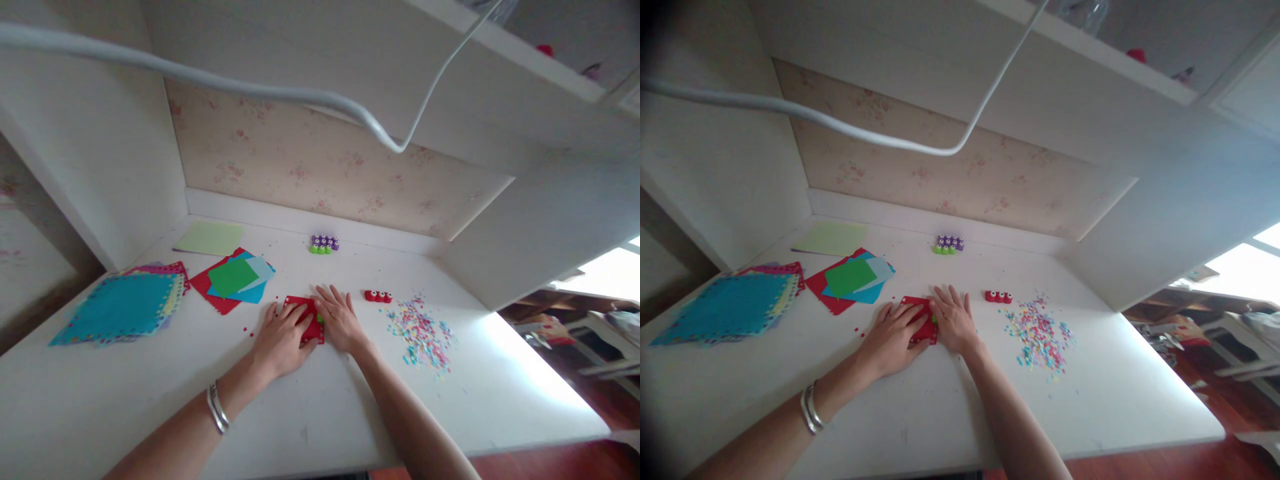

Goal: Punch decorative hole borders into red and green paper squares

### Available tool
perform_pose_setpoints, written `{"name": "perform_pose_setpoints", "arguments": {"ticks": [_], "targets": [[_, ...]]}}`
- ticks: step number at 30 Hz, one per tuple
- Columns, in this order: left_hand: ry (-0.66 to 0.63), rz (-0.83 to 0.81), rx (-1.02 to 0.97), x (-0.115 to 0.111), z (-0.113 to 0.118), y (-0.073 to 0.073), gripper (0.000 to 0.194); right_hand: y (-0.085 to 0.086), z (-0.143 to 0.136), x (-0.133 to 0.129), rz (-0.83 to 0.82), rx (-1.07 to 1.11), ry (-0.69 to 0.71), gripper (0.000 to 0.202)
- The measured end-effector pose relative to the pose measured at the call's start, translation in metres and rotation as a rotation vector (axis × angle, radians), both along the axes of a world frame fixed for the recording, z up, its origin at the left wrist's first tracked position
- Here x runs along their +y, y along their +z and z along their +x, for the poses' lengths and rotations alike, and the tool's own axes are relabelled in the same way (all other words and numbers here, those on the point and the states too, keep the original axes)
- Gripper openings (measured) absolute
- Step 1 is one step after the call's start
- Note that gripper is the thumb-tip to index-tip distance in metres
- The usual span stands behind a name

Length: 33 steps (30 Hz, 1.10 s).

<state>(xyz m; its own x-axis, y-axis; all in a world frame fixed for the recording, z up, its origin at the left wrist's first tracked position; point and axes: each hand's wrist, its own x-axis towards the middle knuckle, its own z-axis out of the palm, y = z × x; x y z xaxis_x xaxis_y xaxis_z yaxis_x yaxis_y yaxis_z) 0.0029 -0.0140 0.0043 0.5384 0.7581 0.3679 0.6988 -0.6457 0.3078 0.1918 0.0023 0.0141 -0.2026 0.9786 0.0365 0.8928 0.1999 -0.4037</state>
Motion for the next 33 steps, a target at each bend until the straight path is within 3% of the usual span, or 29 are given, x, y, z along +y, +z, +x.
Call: {"name": "perform_pose_setpoints", "arguments": {"ticks": [16, 23, 33], "targets": [[0.020, 0.026, -0.034, -0.003, 0.000, 0.003, 0.036, 0.003, -0.002, -0.003, 0.007, 0.002, -0.012, 0.052], [0.079, -0.061, -0.061, 0.011, 0.021, 0.014, 0.020, 0.011, 0.001, -0.002, -0.015, -0.017, 0.015, 0.051], [0.109, -0.141, -0.037, 0.028, 0.026, 0.004, 0.020, 0.008, 0.002, 0.001, -0.087, 0.006, 0.007, 0.055]]}}
